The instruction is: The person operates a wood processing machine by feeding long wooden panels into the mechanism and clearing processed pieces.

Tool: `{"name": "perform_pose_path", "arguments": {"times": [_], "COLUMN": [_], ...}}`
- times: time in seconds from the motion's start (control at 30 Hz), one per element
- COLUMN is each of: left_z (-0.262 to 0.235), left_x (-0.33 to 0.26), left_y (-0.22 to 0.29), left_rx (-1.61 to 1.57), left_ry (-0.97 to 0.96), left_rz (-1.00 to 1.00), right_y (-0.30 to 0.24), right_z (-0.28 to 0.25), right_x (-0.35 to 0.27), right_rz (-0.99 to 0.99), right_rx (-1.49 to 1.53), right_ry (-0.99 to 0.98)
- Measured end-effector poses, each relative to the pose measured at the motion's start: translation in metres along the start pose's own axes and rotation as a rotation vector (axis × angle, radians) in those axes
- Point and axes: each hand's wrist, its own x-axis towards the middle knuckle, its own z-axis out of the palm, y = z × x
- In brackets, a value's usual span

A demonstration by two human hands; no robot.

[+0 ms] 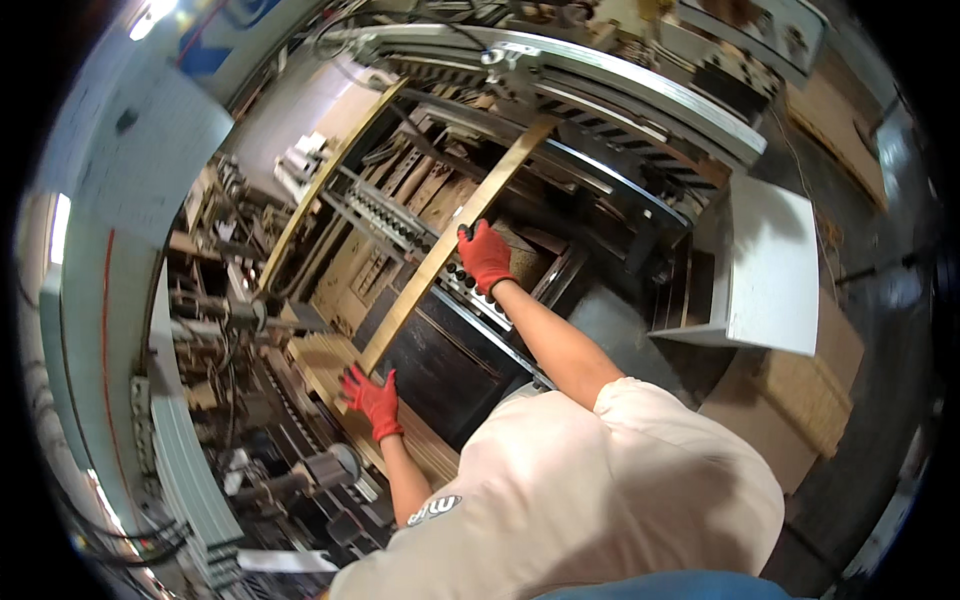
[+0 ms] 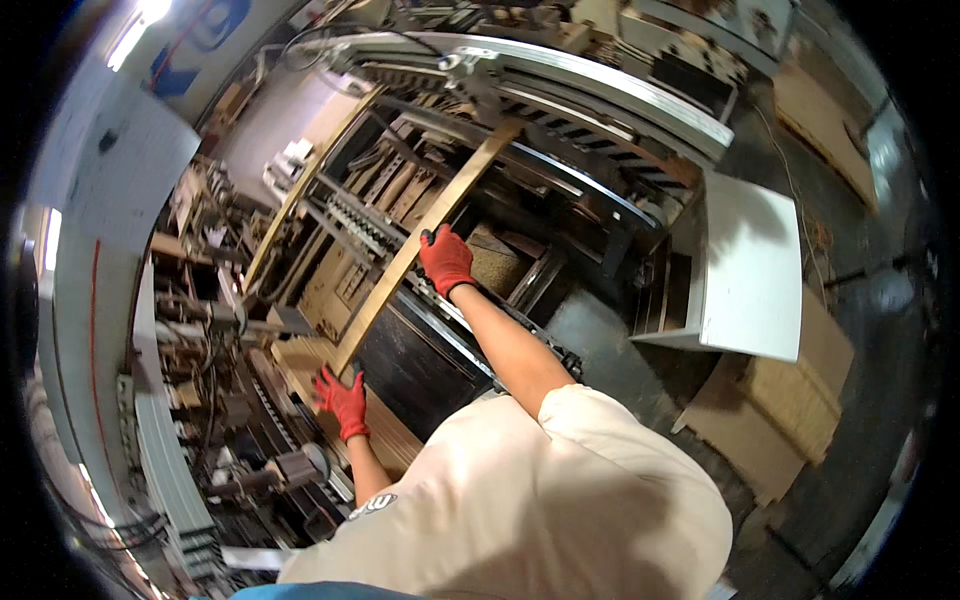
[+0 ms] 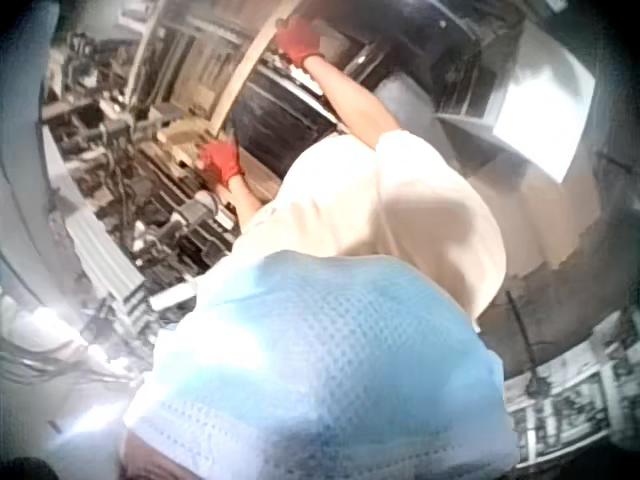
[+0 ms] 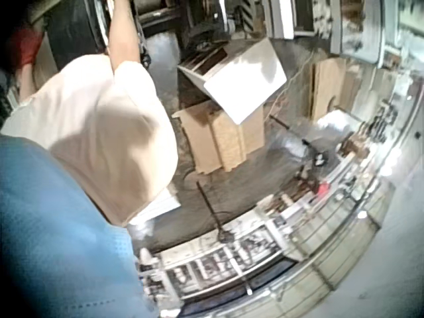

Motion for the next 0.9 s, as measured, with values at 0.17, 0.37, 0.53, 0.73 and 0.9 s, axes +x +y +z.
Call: {"name": "perform_pose_path", "arguments": {"times": [0.17, 0.37, 0.53, 0.73, 0.9], "left_z": [-0.004, -0.018, -0.018, -0.029, -0.032], "left_x": [0.005, 0.004, 0.006, 0.011, 0.035], "left_y": [0.022, 0.028, 0.024, 0.019, 0.017], "left_rx": [0.009, 0.021, -0.024, 0.039, -0.131], "left_ry": [-0.029, -0.058, -0.051, -0.117, -0.143], "left_rz": [-0.069, -0.084, -0.084, -0.077, 0.257], "right_y": [0.005, -0.001, 0.004, 0.023, 0.020], "right_z": [0.001, 0.000, 0.008, 0.027, 0.018], "right_x": [0.000, 0.000, 0.004, 0.011, 0.009], "right_rz": [-0.024, -0.041, -0.072, -0.175, -0.193], "right_rx": [0.015, 0.010, 0.008, -0.044, -0.029], "right_ry": [0.035, 0.024, 0.041, 0.091, 0.003]}}
